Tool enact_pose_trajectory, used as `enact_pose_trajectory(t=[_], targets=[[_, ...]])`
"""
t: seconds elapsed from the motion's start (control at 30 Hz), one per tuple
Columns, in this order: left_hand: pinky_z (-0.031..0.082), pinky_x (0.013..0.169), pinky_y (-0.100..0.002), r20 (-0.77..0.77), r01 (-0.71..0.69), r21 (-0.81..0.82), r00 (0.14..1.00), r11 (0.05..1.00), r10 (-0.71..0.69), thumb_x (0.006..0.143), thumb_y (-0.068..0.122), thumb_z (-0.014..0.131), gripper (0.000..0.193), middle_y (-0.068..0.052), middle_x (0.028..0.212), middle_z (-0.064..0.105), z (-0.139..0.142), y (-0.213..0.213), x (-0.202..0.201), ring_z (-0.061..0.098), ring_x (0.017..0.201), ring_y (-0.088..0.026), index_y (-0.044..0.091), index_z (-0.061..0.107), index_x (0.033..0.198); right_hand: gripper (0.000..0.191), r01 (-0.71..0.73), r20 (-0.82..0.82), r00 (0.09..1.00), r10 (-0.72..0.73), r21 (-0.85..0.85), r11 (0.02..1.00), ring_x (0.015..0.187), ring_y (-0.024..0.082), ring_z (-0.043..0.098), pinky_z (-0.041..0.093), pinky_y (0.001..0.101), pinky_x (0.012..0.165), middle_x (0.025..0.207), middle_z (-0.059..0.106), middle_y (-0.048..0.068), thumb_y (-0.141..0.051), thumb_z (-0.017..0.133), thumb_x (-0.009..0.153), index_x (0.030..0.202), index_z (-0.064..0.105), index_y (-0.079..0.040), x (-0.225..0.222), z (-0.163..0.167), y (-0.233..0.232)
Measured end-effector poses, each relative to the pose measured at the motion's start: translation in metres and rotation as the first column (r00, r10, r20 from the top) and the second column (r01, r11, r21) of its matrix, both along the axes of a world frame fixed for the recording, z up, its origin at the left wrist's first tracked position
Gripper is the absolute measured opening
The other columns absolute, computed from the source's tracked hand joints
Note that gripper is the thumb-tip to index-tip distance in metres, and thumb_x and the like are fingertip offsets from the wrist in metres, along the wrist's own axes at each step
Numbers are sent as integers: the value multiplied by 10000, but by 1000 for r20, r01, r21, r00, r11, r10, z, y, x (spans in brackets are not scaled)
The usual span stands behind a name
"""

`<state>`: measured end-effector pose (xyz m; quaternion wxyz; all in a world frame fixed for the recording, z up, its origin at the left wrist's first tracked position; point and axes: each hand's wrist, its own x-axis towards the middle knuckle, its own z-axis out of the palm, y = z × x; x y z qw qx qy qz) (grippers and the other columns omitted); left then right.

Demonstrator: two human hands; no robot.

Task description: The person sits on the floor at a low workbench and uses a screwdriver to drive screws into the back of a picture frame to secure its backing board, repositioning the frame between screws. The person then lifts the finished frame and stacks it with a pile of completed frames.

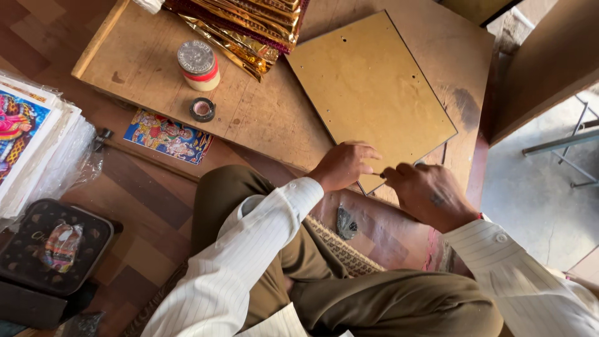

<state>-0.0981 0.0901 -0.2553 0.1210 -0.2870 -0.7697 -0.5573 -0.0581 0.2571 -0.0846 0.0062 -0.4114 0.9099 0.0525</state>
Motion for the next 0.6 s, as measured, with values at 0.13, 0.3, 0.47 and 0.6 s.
enact_pose_trajectory(t=[0.13, 0.3, 0.47, 0.6], targets=[[513, 917, -404, 13, -228, -199, 972, 953, 235, 806, 89, 700, 53, -57, 992, 728, -10, -2, 5, 653, 962, -281, 78, 751, 797, 124, -62, 16, 998, 59, 279, 958, 698, 280, 718, 564, 418, 581, 757, 696, 75, -186, 657, 863, 921, 689, -81, -1, -9, 4], [460, 930, -417, 13, -245, -215, 967, 945, 254, 755, 55, 740, 87, -26, 982, 699, -12, 1, 12, 607, 985, -261, 96, 717, 681, 252, 371, 89, 922, -378, 83, 925, 584, 343, 677, 536, 470, 573, 677, 712, 107, -311, 634, 956, 813, 723, -124, -1, -20, -5], [451, 959, -410, 56, -241, -202, 965, 949, 257, 755, 34, 728, 108, -29, 1012, 699, -7, 2, 14, 604, 1009, -259, 95, 717, 666, 264, 569, 189, 803, -565, 35, 822, 590, 353, 674, 547, 461, 571, 672, 699, 139, -336, 634, 964, 876, 756, -120, 7, -22, -10], [451, 983, -408, 30, -257, -177, 963, 950, 267, 758, 20, 711, 111, -44, 1038, 705, -6, 2, 16, 607, 1031, -260, 91, 726, 676, 221, 183, 26, 980, -199, 300, 936, 673, 289, 708, 564, 425, 578, 726, 700, 96, -301, 617, 987, 963, 711, -103, 5, -19, -3]])
